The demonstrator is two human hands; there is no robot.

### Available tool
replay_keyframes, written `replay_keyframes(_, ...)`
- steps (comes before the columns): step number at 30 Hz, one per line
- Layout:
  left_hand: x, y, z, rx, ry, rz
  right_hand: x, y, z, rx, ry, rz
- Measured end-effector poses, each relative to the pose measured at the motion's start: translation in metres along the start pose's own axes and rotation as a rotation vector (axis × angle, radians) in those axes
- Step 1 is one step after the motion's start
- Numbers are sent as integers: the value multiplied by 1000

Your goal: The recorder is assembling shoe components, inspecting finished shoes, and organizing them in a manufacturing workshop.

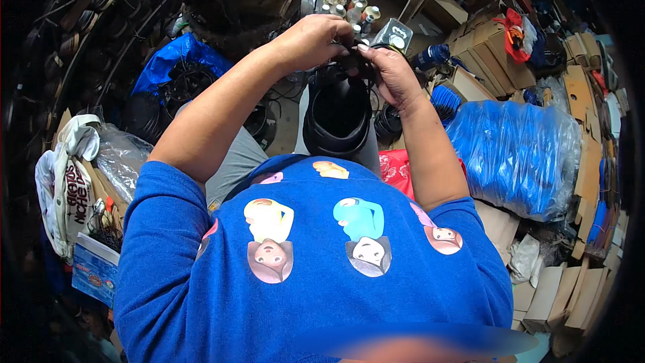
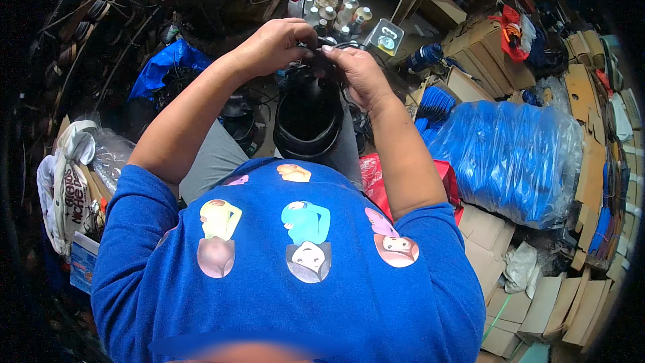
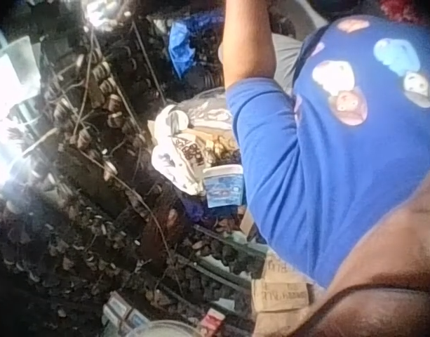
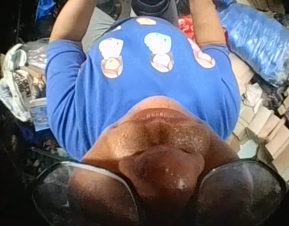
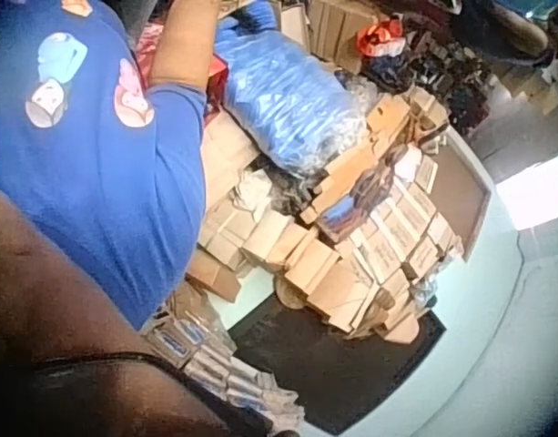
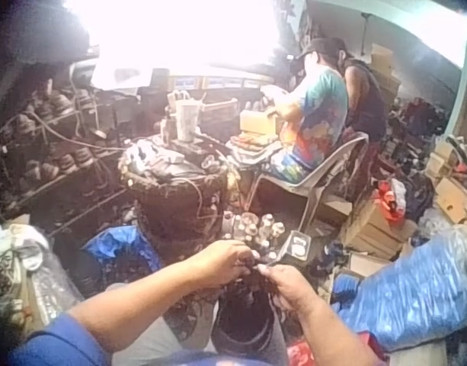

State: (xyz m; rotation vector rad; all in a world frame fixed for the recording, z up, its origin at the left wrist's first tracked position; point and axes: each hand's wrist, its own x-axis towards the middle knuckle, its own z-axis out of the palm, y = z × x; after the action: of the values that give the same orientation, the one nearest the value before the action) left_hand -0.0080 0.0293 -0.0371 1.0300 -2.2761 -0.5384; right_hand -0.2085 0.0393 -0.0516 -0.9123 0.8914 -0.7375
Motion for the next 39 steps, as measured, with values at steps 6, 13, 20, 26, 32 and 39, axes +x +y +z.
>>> replay_keyframes(6, -9, -1, 7, -448, -55, -205, 4, 7, -1, 108, 68, -110)
replay_keyframes(13, -3, 9, 18, -20, 85, 60, 6, 6, 5, -2, 169, -147)
replay_keyframes(20, -10, 9, 21, 305, 21, 189, 15, 26, -13, -75, 270, -205)
replay_keyframes(26, -2, -1, 14, 203, -147, 75, -4, 11, 0, -952, 146, -595)
replay_keyframes(32, 6, -5, 16, -432, -273, -497, -17, 13, 21, -1449, 412, -932)
replay_keyframes(39, 8, -14, 23, -932, -126, -795, 1, 27, 13, -1078, 396, -751)
